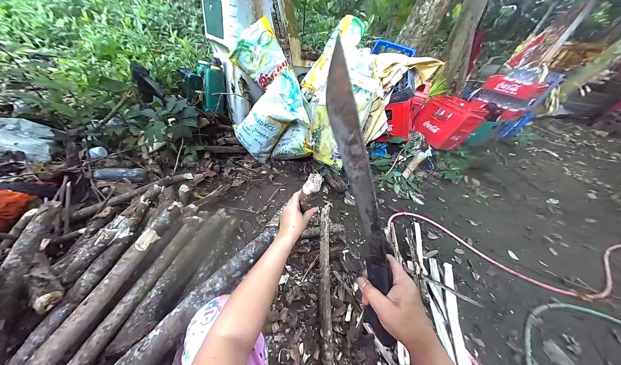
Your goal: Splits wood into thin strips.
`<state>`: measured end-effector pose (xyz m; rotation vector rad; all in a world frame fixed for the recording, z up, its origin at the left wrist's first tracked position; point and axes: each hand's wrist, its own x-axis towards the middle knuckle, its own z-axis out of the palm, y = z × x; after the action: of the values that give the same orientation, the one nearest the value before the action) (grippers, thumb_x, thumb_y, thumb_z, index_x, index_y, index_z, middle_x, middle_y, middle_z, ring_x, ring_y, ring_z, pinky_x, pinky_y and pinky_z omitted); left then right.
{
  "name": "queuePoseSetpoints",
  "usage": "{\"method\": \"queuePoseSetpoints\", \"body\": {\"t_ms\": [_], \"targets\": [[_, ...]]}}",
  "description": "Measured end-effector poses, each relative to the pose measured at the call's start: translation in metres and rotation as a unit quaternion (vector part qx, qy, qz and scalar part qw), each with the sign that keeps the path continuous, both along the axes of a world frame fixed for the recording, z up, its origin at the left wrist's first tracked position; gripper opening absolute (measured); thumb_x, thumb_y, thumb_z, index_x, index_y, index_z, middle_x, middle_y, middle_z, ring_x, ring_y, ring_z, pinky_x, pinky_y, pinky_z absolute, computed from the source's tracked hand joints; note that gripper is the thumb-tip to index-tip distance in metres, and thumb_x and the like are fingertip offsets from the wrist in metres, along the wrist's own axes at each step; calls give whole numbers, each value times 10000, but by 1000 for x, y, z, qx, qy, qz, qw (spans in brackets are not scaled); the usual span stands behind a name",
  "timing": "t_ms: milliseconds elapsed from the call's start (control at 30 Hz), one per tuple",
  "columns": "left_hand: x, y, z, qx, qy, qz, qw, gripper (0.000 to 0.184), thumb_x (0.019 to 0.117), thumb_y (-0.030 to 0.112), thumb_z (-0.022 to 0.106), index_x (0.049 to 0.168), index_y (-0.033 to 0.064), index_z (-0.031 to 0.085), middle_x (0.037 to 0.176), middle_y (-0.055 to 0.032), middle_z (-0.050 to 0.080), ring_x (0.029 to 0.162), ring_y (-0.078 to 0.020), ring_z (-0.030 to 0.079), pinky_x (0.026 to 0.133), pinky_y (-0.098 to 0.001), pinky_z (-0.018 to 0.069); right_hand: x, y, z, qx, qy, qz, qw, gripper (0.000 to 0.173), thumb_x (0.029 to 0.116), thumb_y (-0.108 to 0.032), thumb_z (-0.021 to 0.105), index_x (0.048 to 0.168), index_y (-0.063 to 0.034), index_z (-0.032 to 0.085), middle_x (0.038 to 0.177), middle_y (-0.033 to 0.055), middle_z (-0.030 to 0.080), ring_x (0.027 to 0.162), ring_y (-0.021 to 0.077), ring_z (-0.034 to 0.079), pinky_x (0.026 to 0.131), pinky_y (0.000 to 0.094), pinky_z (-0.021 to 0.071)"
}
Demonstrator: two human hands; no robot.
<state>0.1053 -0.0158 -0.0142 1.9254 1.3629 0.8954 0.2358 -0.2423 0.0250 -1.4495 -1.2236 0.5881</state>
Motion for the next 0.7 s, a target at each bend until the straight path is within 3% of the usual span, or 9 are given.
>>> {"method": "queuePoseSetpoints", "body": {"t_ms": [100, 200, 267, 333, 400, 500, 600, 700], "targets": [[2, 3, 2, -6, 3, 1, 1000, 607, 959, 251, 747, 1451, -17, 513, 1345, -237, 637, 1266, -349, 624, 1124, -498, 452, -3, 9, 4, -2, -53, -25, 998, 489, 815, -173, 648, 1232, 68, 567, 757, 15, 641, 562, 55, 620, 535, 244, 553], [5, 5, 7, -10, 16, 0, 1000, 597, 967, 252, 738, 1448, -21, 513, 1351, -233, 635, 1273, -348, 620, 1124, -498, 450, -3, 22, 9, -172, -99, -3, 980, 491, 888, -132, 672, 1334, 27, 542, 858, 124, 664, 674, 214, 655, 656, 417, 563], [8, 5, 8, -19, 21, 5, 1000, 582, 973, 253, 732, 1448, -6, 517, 1355, -225, 635, 1272, -344, 622, 1124, -498, 449, 0, 33, 7, -255, -98, 18, 962, 474, 919, -122, 672, 1354, -11, 517, 898, 132, 654, 710, 232, 654, 702, 435, 556], [10, 7, 8, -24, 18, 8, 1000, 567, 976, 250, 730, 1441, -1, 524, 1352, -224, 636, 1270, -343, 622, 1123, -496, 451, 3, 36, 6, -245, -27, 38, 968, 431, 906, -81, 669, 1303, -19, 513, 815, 80, 615, 593, 158, 622, 604, 338, 561], [9, 8, 8, -26, 19, 10, 999, 564, 977, 254, 728, 1438, 0, 526, 1344, -227, 640, 1268, -352, 623, 1119, -506, 452, 2, 33, 10, -208, 133, 78, 966, 330, 899, -3, 617, 1206, -21, 498, 683, 29, 558, 485, 111, 572, 500, 263, 545], [9, 9, 9, -27, 25, 10, 999, 568, 979, 265, 724, 1439, -1, 523, 1343, -230, 639, 1271, -359, 619, 1119, -513, 450, 5, 28, 21, -189, 314, 137, 920, 216, 879, -16, 520, 1093, -40, 491, 605, 1, 533, 444, 117, 563, 459, 284, 559], [13, 12, 11, -32, 30, 7, 999, 559, 979, 261, 725, 1439, 12, 526, 1350, -223, 637, 1277, -359, 615, 1118, -522, 450, 2, 28, 30, -182, 218, 90, 955, 263, 907, 30, 564, 1150, -30, 486, 629, 10, 542, 455, 114, 569, 472, 271, 557], [16, 14, 13, -35, 36, 9, 999, 556, 979, 268, 723, 1436, 16, 531, 1357, -220, 634, 1280, -360, 613, 1118, -525, 449, 1, 27, 29, -106, 68, 24, 992, 416, 844, -54, 635, 1242, -12, 522, 691, -8, 595, 486, 80, 584, 494, 248, 543]]}}
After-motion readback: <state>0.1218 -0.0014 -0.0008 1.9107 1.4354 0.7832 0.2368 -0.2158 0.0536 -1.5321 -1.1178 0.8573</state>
